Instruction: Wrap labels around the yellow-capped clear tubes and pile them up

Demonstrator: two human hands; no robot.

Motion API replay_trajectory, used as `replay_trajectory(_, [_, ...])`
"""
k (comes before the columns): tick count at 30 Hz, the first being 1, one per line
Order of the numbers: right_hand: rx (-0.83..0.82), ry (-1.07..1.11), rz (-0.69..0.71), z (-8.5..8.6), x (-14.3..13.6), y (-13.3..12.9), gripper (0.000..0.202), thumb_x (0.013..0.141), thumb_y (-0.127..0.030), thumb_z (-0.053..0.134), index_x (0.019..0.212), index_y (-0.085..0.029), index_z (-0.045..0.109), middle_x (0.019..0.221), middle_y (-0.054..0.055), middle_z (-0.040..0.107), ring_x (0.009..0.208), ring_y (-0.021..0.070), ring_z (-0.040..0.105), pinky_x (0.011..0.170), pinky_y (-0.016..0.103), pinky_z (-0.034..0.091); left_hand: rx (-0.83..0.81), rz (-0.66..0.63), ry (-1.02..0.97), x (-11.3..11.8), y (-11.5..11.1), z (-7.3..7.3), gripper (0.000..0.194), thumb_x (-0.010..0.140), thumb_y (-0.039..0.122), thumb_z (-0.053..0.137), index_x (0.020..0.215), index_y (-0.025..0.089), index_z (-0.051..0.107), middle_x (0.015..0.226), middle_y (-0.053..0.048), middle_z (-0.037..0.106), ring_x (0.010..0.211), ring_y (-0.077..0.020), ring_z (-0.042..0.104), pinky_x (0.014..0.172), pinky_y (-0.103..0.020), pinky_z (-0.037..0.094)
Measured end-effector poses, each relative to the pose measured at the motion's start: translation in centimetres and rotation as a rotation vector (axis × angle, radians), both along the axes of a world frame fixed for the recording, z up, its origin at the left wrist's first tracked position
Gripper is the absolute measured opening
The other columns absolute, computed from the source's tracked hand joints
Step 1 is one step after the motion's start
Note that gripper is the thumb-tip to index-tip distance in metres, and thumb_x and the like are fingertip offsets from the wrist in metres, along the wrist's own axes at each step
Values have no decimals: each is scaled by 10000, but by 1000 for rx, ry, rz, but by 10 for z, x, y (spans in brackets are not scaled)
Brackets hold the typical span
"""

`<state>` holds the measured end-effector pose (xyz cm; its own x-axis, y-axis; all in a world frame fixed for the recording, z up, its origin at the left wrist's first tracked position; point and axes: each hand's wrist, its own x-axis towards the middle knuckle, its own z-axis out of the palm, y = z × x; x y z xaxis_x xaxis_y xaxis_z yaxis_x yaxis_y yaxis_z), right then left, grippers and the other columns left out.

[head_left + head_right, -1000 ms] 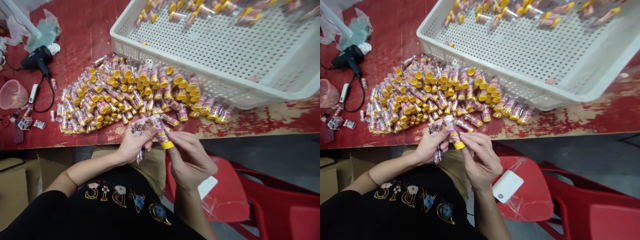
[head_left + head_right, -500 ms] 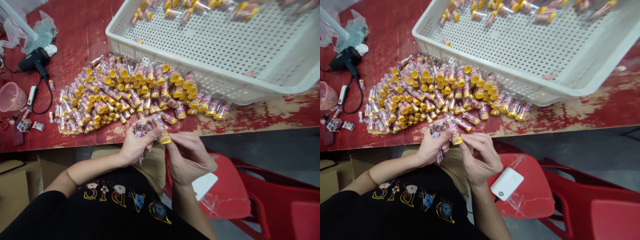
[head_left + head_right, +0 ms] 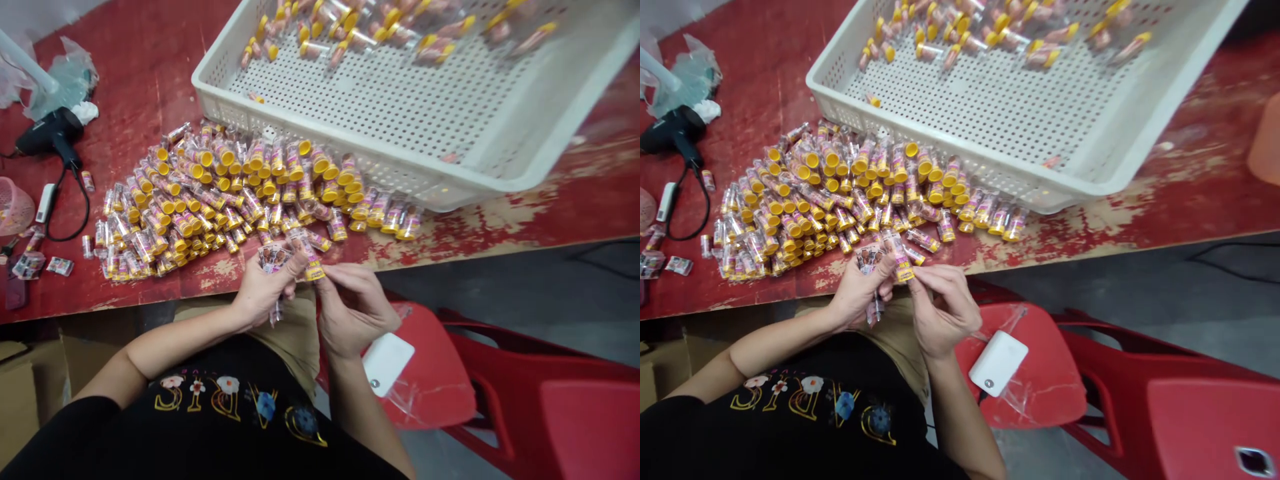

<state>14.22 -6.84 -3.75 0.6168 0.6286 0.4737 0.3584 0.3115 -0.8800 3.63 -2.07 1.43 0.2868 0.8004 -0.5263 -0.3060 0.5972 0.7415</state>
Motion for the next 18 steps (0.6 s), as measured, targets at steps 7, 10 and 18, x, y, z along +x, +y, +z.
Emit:
replay_trajectory(7, [-162,11,-527,-47,81,54,201,849,-323,725,906,-134,765,851,75,735,765,202,668,732,364,545,-244,12,-47,-1,14,0,229,991,233,624,1175,110,685,959,-111,779,617,-103,671,575,-209,567])
replay_trajectory(10, [-273,-144,-493,-59,112,58,158,811,-288,741,868,-146,778,855,91,757,798,228,669,834,421,536,-259,46,-67,-6,15,1,225,1013,170,571,1202,110,678,1024,-136,788,706,-131,729,653,-239,614])
replay_trajectory(18, [-437,-445,-206,8,192,181,311,875,-217,613,1030,12,755,998,183,753,911,179,662,881,364,469,-274,111,-40,-15,32,7,88,976,193,652,949,111,670,931,-105,783,637,-112,709,557,-208,616])
